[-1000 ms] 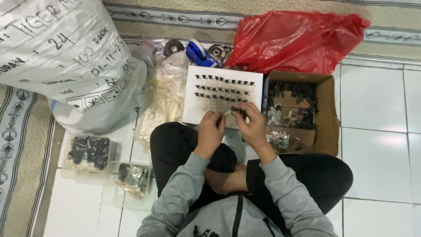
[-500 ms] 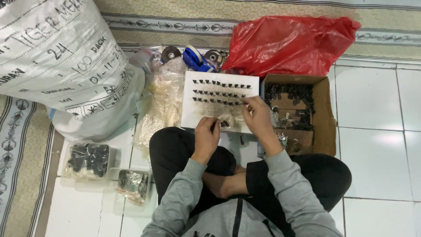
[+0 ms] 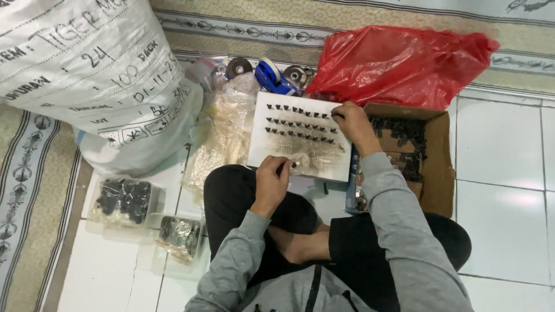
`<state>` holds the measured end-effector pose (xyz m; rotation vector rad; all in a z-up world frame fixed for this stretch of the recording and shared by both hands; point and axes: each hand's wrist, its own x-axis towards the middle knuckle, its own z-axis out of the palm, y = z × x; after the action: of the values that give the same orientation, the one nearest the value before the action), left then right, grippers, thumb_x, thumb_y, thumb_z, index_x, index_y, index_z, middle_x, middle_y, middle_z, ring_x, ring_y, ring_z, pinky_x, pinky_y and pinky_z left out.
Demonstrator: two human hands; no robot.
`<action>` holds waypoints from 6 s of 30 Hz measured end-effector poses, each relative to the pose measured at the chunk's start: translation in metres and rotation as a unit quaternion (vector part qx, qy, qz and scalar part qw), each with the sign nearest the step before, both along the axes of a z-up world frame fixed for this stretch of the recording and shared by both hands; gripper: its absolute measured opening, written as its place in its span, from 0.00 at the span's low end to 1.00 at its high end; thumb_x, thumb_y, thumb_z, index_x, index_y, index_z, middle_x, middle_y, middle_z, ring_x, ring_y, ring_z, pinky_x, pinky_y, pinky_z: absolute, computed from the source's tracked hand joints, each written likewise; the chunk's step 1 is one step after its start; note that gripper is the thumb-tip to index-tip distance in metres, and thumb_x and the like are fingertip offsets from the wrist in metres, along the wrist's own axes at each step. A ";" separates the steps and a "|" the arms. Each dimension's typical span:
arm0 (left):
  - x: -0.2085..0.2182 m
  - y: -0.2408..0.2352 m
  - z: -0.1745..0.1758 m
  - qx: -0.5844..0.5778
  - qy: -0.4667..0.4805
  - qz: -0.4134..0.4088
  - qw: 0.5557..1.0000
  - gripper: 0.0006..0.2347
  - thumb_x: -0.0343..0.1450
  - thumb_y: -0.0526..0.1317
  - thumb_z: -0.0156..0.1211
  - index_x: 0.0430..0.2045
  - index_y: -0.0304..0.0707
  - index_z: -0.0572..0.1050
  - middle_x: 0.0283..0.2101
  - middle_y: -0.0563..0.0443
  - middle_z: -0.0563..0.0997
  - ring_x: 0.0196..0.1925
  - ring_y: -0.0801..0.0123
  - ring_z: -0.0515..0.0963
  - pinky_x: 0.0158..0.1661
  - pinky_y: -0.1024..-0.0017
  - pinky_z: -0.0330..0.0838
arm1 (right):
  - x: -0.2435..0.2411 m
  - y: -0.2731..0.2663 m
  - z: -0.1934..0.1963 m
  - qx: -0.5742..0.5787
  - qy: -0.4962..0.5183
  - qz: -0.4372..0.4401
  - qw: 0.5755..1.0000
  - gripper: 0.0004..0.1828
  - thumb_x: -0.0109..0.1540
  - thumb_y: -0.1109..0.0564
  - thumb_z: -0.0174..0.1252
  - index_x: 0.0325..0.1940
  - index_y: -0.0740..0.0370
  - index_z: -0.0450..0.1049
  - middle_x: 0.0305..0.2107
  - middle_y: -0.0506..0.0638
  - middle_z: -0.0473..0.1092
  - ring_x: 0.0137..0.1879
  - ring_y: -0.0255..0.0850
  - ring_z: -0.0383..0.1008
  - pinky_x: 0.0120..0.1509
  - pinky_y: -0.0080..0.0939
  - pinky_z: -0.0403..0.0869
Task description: The person is picking small black components from a cardboard box and inserting them into a white template tray on the floor.
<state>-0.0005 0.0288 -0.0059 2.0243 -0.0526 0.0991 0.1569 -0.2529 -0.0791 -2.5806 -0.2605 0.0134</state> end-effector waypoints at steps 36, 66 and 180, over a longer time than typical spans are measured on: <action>-0.009 0.004 -0.009 -0.026 0.031 0.016 0.999 0.07 0.74 0.33 0.57 0.37 0.26 0.80 0.31 0.38 0.78 0.35 0.50 0.82 0.32 0.64 0.76 | -0.086 0.047 0.070 0.019 0.134 -0.077 0.988 0.47 0.51 0.61 0.70 0.72 0.69 0.61 0.54 0.73 0.61 0.59 0.72 0.72 0.58 0.67 0.76; -0.004 0.000 -0.020 -0.021 -0.017 0.039 0.999 0.07 0.74 0.35 0.58 0.38 0.29 0.80 0.32 0.39 0.79 0.37 0.48 0.83 0.36 0.62 0.78 | -0.153 0.118 0.086 0.162 0.047 -0.037 0.985 0.19 0.62 0.55 0.65 0.57 0.63 0.78 0.39 0.60 0.72 0.43 0.52 0.78 0.46 0.51 0.77; -0.002 0.008 -0.016 -0.048 0.042 0.038 0.997 0.10 0.75 0.37 0.57 0.40 0.26 0.81 0.33 0.34 0.80 0.38 0.46 0.83 0.35 0.61 0.78 | -0.146 0.135 0.096 0.114 0.023 -0.027 0.993 0.12 0.63 0.57 0.63 0.50 0.60 0.82 0.36 0.58 0.77 0.37 0.49 0.79 0.40 0.46 0.77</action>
<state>-0.0022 0.0363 -0.0222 1.9329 0.0810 0.0627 0.0105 -0.1179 0.0170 -2.3550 -0.1641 0.0222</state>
